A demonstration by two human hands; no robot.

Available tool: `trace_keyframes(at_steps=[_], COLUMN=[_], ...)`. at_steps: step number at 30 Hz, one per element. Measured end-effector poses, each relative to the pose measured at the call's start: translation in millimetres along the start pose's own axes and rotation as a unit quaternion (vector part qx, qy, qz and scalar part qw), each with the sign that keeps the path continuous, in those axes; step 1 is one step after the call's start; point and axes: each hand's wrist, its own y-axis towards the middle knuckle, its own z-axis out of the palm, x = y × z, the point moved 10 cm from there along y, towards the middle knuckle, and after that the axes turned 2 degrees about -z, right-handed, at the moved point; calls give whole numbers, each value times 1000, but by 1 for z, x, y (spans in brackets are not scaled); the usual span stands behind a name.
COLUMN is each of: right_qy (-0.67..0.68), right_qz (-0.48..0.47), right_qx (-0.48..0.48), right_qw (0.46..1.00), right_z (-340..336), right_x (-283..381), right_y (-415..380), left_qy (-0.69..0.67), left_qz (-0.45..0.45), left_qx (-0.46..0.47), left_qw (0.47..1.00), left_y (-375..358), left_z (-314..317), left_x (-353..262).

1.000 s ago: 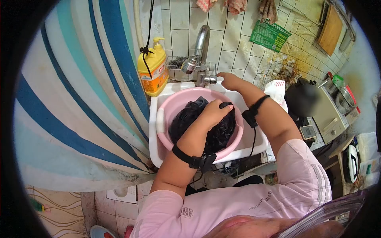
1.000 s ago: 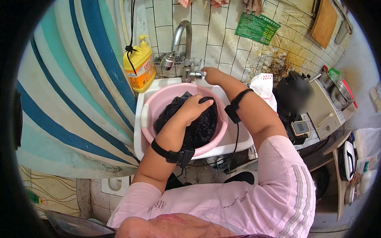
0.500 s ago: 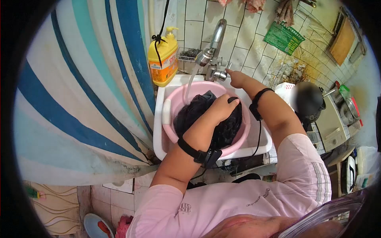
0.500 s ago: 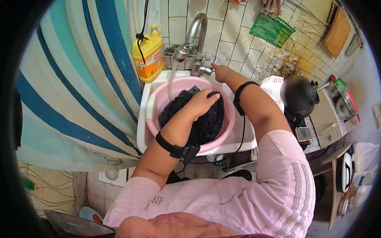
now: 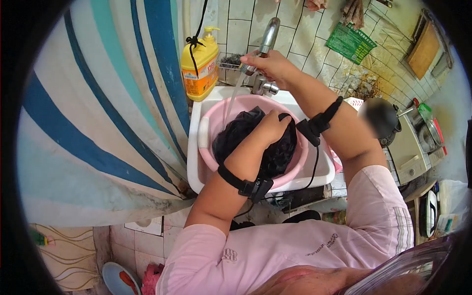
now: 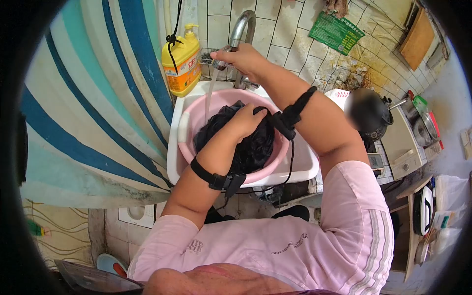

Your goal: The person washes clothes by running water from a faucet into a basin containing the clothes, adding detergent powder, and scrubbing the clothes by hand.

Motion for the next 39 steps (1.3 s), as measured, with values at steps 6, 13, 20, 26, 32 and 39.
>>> trace_keyframes(at_steps=[6, 13, 20, 26, 32, 39], right_qy=[-142, -295, -463, -500, -516, -523], right_qz=[-73, -54, -134, -55, -67, -22], right_qx=[-29, -10, -43, -15, -47, -55], right_qw=[987, 954, 875, 864, 853, 850], right_z=[-21, -47, -37, -38, -36, -39], right_x=[6, 8, 34, 30, 31, 25], right_y=[10, -4, -24, -29, -30, -31], left_qy=[-3, -117, -196, -281, -337, -329], left_qz=[31, -31, -47, -37, -33, -105], left_qx=[-25, -100, -224, -225, -182, -242], left_qw=[999, 988, 953, 932, 923, 907], left_y=[3, 4, 1, 5, 9, 9], left_z=[-2, -23, -59, -66, -55, -62], left_x=[-1, 8, 18, 23, 21, 48])
